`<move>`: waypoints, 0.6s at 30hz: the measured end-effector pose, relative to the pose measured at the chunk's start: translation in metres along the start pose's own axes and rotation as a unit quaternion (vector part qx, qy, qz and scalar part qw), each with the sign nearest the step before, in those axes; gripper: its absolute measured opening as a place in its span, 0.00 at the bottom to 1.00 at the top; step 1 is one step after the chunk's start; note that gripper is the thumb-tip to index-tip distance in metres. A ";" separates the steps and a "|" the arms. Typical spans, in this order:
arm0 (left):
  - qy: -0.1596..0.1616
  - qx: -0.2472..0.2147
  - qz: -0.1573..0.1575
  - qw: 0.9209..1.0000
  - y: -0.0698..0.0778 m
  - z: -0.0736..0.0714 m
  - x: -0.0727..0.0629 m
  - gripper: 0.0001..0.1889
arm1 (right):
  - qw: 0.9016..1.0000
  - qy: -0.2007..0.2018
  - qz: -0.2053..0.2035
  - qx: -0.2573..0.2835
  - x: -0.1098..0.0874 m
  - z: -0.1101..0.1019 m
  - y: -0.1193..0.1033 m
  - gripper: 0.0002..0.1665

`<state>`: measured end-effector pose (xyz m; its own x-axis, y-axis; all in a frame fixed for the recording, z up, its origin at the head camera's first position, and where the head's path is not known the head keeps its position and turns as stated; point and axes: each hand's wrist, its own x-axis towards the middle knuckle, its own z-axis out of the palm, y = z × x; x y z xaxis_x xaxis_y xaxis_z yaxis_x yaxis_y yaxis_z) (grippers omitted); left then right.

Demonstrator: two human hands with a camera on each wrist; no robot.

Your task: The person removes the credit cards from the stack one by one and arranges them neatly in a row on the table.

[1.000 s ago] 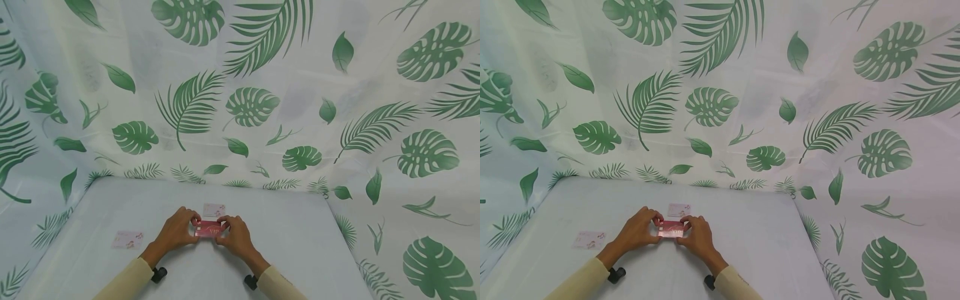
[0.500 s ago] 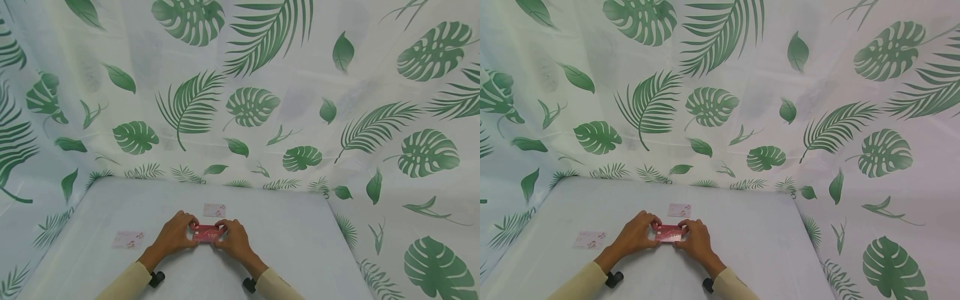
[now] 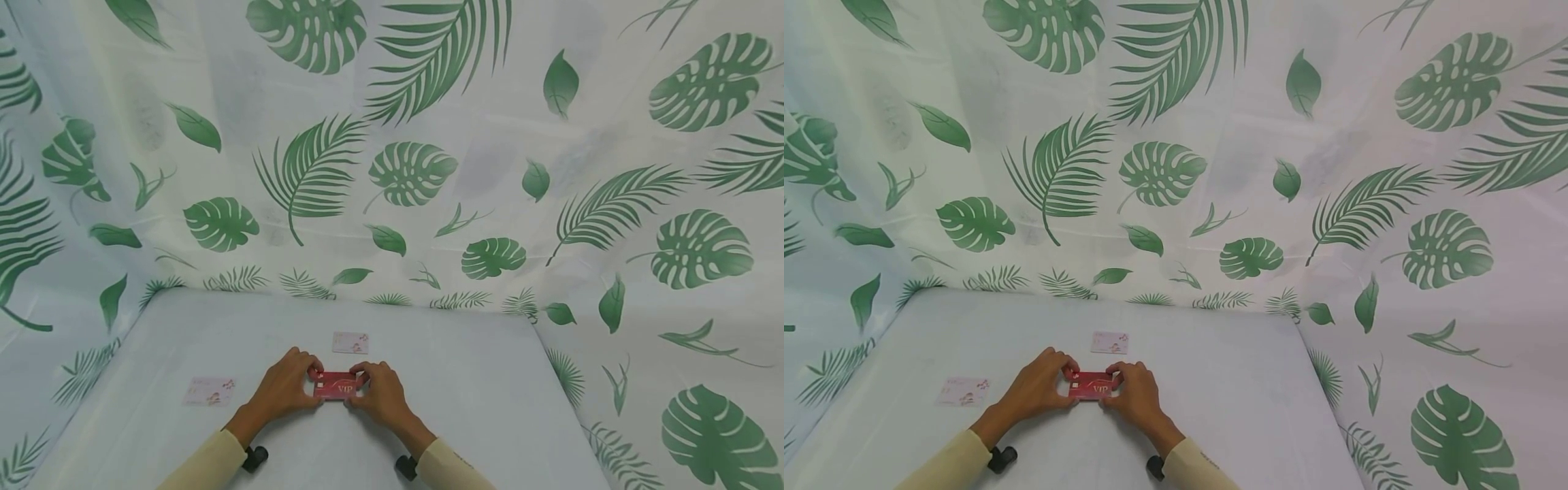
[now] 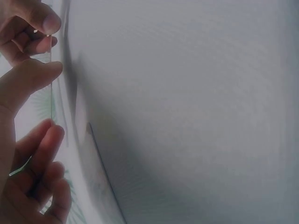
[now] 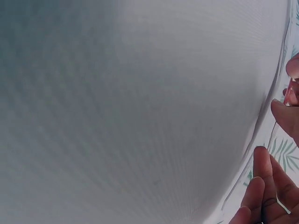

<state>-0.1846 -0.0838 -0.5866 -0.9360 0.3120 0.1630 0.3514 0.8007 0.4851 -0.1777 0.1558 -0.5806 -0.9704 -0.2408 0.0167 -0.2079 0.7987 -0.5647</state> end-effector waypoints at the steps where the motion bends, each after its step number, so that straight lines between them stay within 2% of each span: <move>1: -0.001 0.000 -0.001 1.000 0.000 0.000 0.000 0.27 | 1.000 -0.002 0.000 0.000 0.000 0.000 0.000 0.30; 6: -0.008 0.006 -0.006 1.000 -0.002 0.003 0.000 0.27 | 1.000 -0.007 0.006 -0.002 -0.001 0.002 -0.001 0.30; 18: -0.004 0.021 0.005 1.000 -0.003 0.003 -0.001 0.27 | 1.000 -0.009 0.003 -0.014 0.000 0.004 -0.004 0.30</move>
<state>-0.1846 -0.0852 -0.5910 -0.9326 0.3235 0.1600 0.3607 0.8185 0.4472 -0.1764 0.1502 -0.5819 -0.9695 -0.2450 -0.0015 -0.2053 0.8156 -0.5410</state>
